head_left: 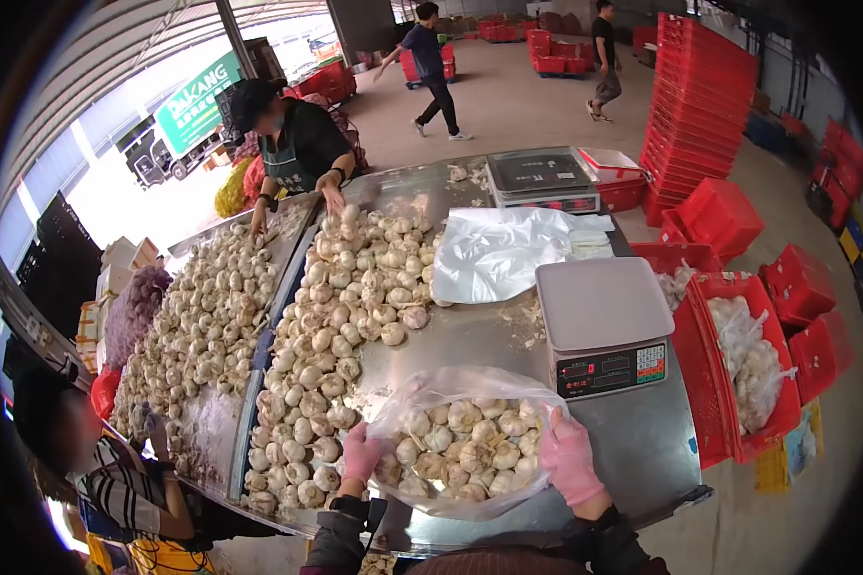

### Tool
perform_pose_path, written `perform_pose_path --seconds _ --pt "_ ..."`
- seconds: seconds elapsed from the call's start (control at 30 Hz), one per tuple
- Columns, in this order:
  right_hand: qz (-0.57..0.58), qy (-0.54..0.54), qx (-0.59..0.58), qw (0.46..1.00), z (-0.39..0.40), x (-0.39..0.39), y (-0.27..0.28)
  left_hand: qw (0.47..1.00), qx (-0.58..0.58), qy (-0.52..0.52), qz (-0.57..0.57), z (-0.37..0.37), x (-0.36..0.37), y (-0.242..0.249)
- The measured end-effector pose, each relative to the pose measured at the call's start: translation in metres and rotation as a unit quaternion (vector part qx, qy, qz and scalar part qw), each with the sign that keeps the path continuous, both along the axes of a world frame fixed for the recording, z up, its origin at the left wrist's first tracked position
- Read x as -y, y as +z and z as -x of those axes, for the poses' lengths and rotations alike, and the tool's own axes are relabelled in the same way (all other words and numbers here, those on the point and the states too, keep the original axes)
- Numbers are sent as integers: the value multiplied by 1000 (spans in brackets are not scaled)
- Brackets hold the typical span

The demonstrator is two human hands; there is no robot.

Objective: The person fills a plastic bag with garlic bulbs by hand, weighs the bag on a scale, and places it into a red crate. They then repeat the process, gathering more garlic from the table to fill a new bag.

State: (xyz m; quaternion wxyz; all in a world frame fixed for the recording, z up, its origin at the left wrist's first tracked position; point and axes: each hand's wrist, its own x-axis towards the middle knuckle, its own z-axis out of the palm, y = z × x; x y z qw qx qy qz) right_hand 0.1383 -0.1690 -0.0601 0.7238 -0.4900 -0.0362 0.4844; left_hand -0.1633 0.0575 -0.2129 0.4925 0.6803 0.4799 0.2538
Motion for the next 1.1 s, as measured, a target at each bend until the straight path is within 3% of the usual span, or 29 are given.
perform_pose_path --seconds 0.07,0.1,0.17,0.23,0.3,0.33,0.37,0.4,0.43,0.47,0.5,0.53,0.57,0.63,0.67,0.7,0.73,0.87,0.9,0.93,0.97,1.0,1.07,1.1 --pt "-2 13 6 1000 9 -17 6 984 58 153 69 -3 5 10" --pt "3 17 18 1000 15 -30 2 985 57 147 70 -2 1 14" --pt "-87 218 46 971 22 -54 -54 957 174 169 158 9 -12 27" --pt "28 183 131 974 63 -80 54 937 210 181 211 12 -17 60" --pt "-239 188 -61 951 70 -93 19 976 129 139 107 -6 -18 141" --pt "-115 193 294 929 48 -81 53 968 179 109 136 -21 -12 177" --pt "13 187 609 771 18 -62 96 992 73 68 74 -41 4 217" --pt "-43 147 296 943 1 -43 107 998 -16 -18 -56 -53 7 237" --pt "-79 81 -51 992 -15 -26 105 972 -24 -76 -219 -84 34 264" --pt "16 29 45 998 -23 -16 94 991 116 38 56 -110 50 280" --pt "63 -5 64 996 -27 -5 75 985 130 -16 113 -125 66 286" --pt "74 1 55 996 -25 1 54 980 169 -96 49 -142 83 285" --pt "97 -24 129 987 -20 8 29 969 218 -117 20 -159 101 293" --pt "132 -79 271 950 -9 16 -13 960 259 -104 26 -154 109 289" --pt "140 -83 271 949 -8 20 -24 948 306 -89 13 -151 108 288" --pt "139 -80 238 958 -9 24 -33 969 229 -97 17 -140 94 287" --pt "137 -75 206 966 -10 27 -39 975 210 -22 71 -137 89 285" --pt "175 -111 268 941 -35 37 -59 983 115 113 88 -95 39 243" --pt "200 -90 253 942 -41 41 -59 989 91 71 92 -70 19 227" --pt "202 -85 253 942 -45 43 -53 993 94 53 36 -68 17 223" --pt "184 -86 207 957 -49 43 -46 973 -64 46 -216 -78 21 222" --pt "169 -88 160 969 -51 44 -43 868 -217 30 -446 -95 32 221" --pt "146 -81 142 976 -47 39 -42 857 -126 -123 -484 -148 76 211" --pt "112 -78 126 983 -46 34 -40 887 -104 -221 -391 -175 111 206"
